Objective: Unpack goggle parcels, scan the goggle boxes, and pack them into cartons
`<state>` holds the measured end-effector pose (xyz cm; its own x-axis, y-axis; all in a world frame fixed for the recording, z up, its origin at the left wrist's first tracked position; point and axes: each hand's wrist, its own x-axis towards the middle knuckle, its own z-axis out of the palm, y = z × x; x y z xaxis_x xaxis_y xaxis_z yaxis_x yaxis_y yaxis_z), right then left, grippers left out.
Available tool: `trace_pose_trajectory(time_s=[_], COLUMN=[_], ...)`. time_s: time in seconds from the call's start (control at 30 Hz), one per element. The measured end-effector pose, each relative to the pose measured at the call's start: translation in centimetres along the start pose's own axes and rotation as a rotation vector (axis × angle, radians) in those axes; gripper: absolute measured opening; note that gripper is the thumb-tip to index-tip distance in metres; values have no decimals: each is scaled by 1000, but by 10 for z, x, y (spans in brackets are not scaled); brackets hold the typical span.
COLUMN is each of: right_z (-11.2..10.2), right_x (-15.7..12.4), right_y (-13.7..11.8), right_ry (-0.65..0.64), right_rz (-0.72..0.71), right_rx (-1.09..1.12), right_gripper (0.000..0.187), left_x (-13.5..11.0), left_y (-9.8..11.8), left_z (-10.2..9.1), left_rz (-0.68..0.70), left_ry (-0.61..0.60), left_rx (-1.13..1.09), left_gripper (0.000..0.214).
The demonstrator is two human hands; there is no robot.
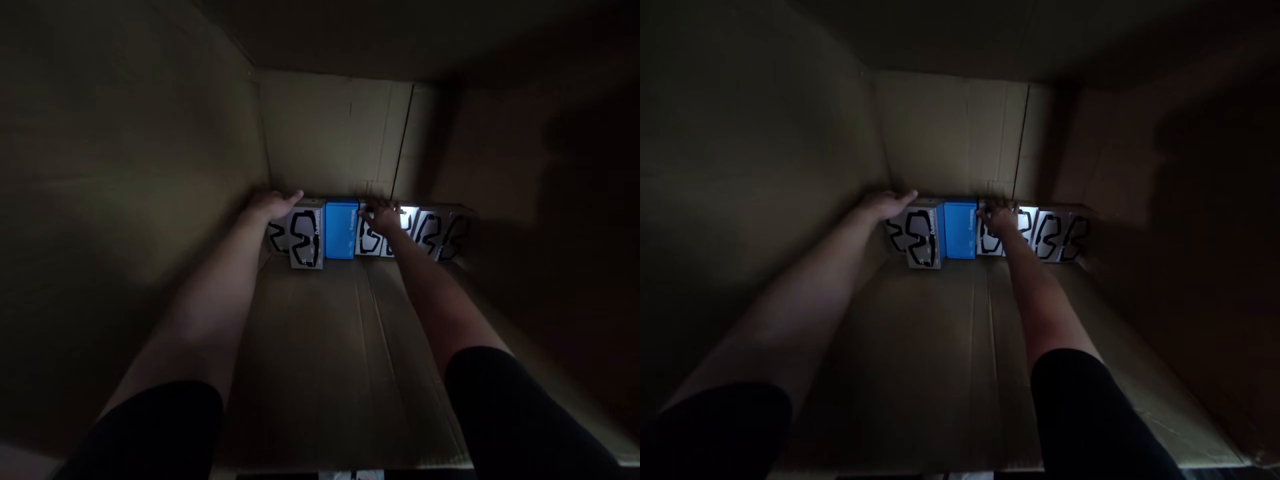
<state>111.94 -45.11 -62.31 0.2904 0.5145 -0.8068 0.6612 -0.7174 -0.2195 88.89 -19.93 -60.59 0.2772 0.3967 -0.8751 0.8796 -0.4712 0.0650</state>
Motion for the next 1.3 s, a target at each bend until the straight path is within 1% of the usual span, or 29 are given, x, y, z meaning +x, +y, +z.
trace_pose_trajectory(time_s=[0.03, 0.1, 0.13, 0.17, 0.2, 0.27, 0.3, 0.33, 0.4, 0.47, 0.53, 0.57, 0.6, 0.67, 0.73, 0.8, 0.87, 0.93, 1.0, 1.07, 1.1, 1.17, 1.23, 1.3], right_z=[-6, -22, -30, -35, -38, -35, -31, -26, -18, -14, -12, -11, -8, 2, 16, 28, 35, 37, 37, 38, 39, 45, 52, 57], right_x=[-2, -7, -12, -18, -26, -41, -46, -48, -42, -24, -8, -4, -4, -15, -38, -62, -81, -94, -101, -104, -105, -107, -107, -108], right_y=[9, 32, 45, 60, 75, 103, 115, 124, 134, 130, 114, 103, 91, 68, 53, 49, 53, 60, 66, 70, 72, 73, 74, 71], right_ry=[-20, -30, -8, 29, 65, 78, 60, 37, -32, -88, -115, -102, -74, -2, 61, 90, 85, 70, 74, 88, 92, 92, 76, 40], right_rz=[-8, 15, 51, 95, 137, 183, 164, 131, 100, 154, 205, 198, 176, 113, 66, 34, 46, 93, 143, 161, 165, 163, 149, 135], right_rx=[17, 32, 15, -13, -47, -104, -124, -138, -166, -196, -193, -166, -122, -17, 69, 139, 201, 264, 327, 381, 402, 429, 432, 419], right_gripper=[68, 66, 65, 65, 65, 67, 68, 68, 66, 65, 64, 64, 63, 59, 55, 53, 53, 53, 51, 47, 45, 43, 41, 40], left_x=[-2, -10, -17, -25, -35, -57, -69, -81, -101, -116, -124, -127, -128, -131, -132, -126, -111, -85, -54, -22, -8, 14, 31, 42], left_y=[-1, 7, 13, 21, 29, 46, 55, 63, 79, 92, 99, 100, 100, 94, 84, 74, 67, 65, 68, 73, 75, 75, 70, 62], left_z=[2, 3, 4, 7, 13, 31, 42, 54, 79, 99, 113, 117, 118, 114, 100, 76, 44, 10, -20, -37, -40, -33, -16, 4], left_rz=[-32, -60, -55, -53, -58, -87, -106, -125, -193, -298, -397, -428, -443, -431, -382, -320, -246, -193, -179, -185, -191, -227, -282, -318], left_ry=[-32, -92, -80, -33, 45, 230, 304, 351, 393, 388, 353, 338, 328, 337, 393, 481, 567, 631, 671, 664, 641, 569, 527, 531], left_rx=[-33, -129, -186, -247, -308, -407, -439, -463, -494, -494, -464, -448, -437, -436, -457, -481, -500, -518, -534, -529, -512, -479, -464, -448], left_gripper=[98, 91, 87, 82, 78, 78, 84, 91, 107, 118, 123, 124, 124, 123, 122, 121, 121, 122, 125, 128, 129, 130, 127, 121])
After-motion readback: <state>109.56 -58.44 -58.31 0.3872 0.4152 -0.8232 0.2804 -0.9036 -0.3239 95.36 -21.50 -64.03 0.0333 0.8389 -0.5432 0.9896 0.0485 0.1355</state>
